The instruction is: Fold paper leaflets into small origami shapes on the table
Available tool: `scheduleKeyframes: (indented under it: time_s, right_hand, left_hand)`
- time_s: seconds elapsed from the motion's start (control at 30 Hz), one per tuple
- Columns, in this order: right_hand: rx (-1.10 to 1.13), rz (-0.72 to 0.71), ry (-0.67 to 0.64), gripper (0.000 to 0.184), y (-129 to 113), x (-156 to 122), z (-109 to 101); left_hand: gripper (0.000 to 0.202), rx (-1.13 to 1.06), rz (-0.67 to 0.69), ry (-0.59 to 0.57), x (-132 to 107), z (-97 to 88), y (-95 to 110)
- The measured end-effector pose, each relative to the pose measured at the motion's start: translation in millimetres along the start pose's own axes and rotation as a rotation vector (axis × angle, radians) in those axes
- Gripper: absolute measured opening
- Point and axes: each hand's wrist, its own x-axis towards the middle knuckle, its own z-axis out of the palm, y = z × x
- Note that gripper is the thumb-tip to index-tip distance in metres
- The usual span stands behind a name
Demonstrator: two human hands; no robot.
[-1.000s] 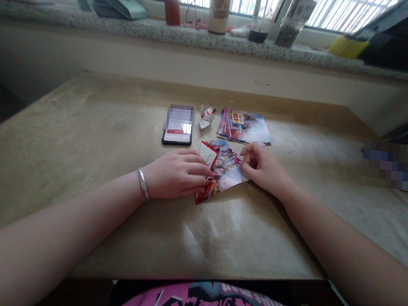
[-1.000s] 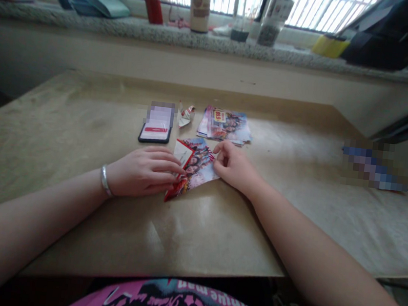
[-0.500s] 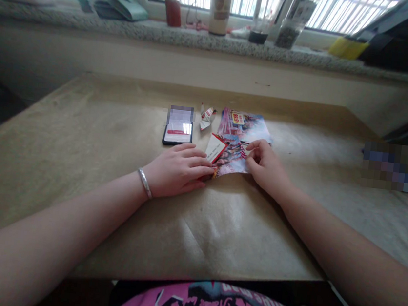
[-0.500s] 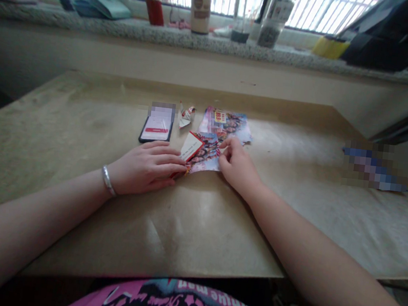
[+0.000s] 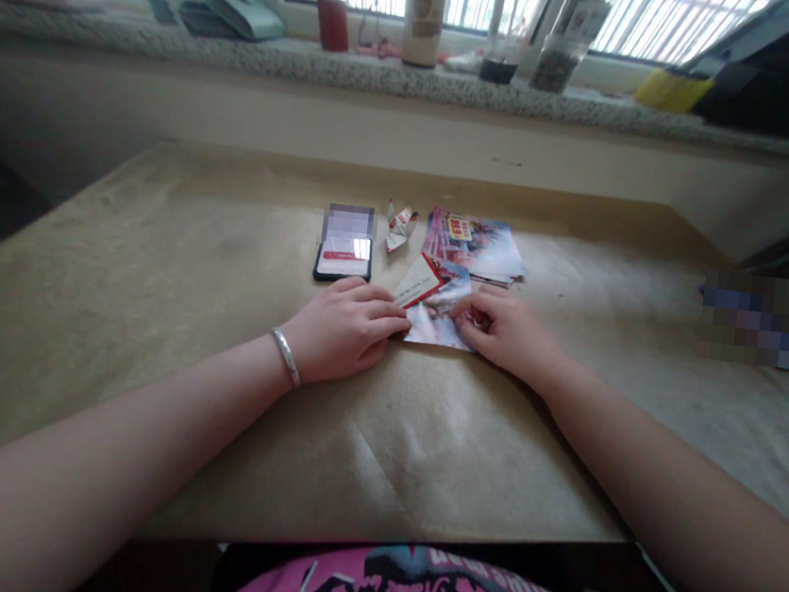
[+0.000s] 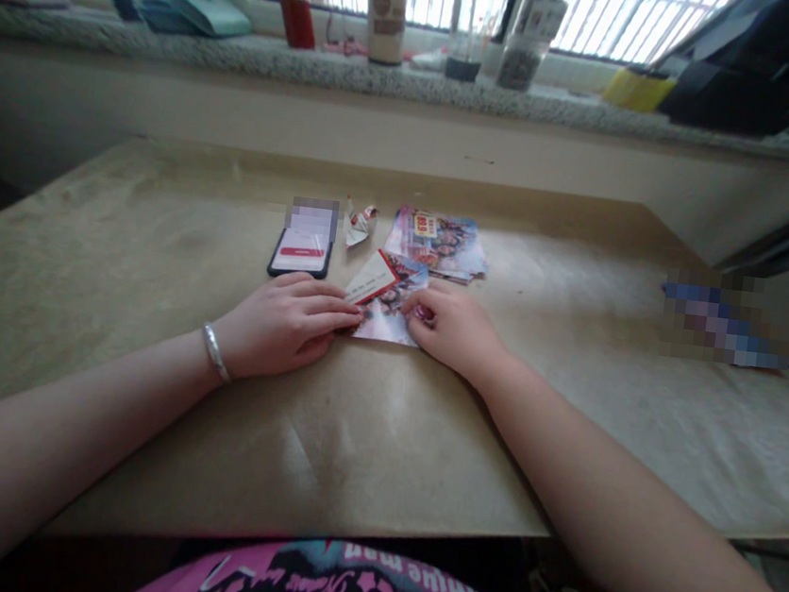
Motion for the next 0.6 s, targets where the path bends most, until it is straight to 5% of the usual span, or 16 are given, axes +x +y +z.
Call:
scheduleKeyframes:
  time_s: [0.17,0.4,0.6]
  right_hand:
    - [-0.136,-0.24,0.008,0.018,-5.2,-1.9,-5.2]
    - [-0.204,-0.313,-0.06,0.034,-3.3,-2.3,-3.3]
    - [-0.209,-0.4,-0.054,0.027,3.3,1.9,-3.1]
  left_hand:
    - [0.031,0.007,-0.005,0.019,-0.1,0.5,-0.8]
    - [0.034,-0.022,-0.043,0.02,0.9,5.1,-4.2]
    - [0.033,-0.062,-0.036,0.015,1.2,6.7,-6.8]
